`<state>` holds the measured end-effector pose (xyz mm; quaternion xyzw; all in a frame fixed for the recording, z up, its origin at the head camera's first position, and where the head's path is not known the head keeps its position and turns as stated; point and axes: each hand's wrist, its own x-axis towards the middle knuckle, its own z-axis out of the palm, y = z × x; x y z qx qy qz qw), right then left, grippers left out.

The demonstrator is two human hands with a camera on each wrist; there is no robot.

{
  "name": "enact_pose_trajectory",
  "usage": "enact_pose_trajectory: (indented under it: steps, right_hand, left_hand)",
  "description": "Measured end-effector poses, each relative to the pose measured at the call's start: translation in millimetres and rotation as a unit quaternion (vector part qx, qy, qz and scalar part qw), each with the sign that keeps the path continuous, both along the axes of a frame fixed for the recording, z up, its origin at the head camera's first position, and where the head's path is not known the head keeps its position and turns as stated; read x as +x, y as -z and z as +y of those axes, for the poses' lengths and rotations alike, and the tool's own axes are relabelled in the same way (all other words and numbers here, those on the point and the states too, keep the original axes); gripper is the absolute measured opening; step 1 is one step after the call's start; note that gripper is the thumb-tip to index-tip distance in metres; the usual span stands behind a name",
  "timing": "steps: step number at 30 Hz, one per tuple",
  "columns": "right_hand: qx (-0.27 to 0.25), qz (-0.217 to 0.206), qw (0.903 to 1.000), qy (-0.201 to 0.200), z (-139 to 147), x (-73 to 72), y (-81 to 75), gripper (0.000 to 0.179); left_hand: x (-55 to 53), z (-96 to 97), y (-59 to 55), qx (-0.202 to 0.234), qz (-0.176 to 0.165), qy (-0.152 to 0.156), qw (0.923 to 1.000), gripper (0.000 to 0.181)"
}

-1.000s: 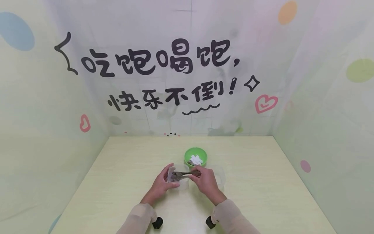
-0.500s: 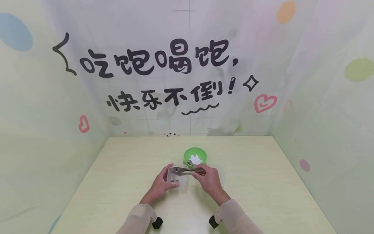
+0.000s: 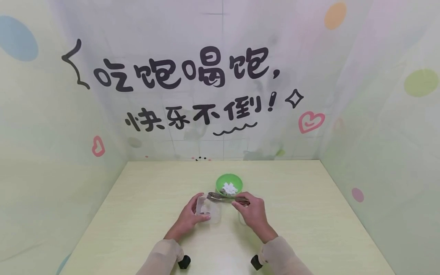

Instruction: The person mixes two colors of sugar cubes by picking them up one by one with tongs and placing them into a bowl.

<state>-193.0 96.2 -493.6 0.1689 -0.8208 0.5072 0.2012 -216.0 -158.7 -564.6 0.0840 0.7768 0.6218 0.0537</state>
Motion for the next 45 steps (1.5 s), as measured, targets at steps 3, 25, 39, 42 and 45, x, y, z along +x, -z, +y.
enact_pose_trajectory:
  steps: [3, 25, 39, 42, 45]
  right_hand:
    - [-0.007, 0.019, 0.9998, 0.004, 2.1, -0.2, 1.0, 0.018]
    - [-0.035, 0.046, 0.9957, 0.072, 24.3, -3.5, 8.6, 0.018]
    - [-0.033, 0.056, 0.993, 0.099, 33.5, -5.6, 12.4, 0.018]
    - [-0.033, 0.056, 0.9926, 0.103, 34.2, -5.9, 13.0, 0.019]
    - [-0.032, 0.059, 0.9925, 0.103, 34.2, -5.6, 12.8, 0.019]
  left_hand:
    - [0.4, 0.5, -1.2, 0.001, -0.005, -0.003, 1.0, 0.089]
    - [6.0, 3.8, -21.4, 0.01, -0.019, -0.002, 0.9998, 0.085]
    - [0.1, 0.4, -6.4, -0.025, -0.016, -0.007, 0.9995, 0.086]
    - [0.5, 0.0, -7.4, -0.035, -0.013, -0.005, 0.9993, 0.087]
    - [0.4, -0.3, -8.4, -0.036, -0.011, -0.002, 0.9993, 0.088]
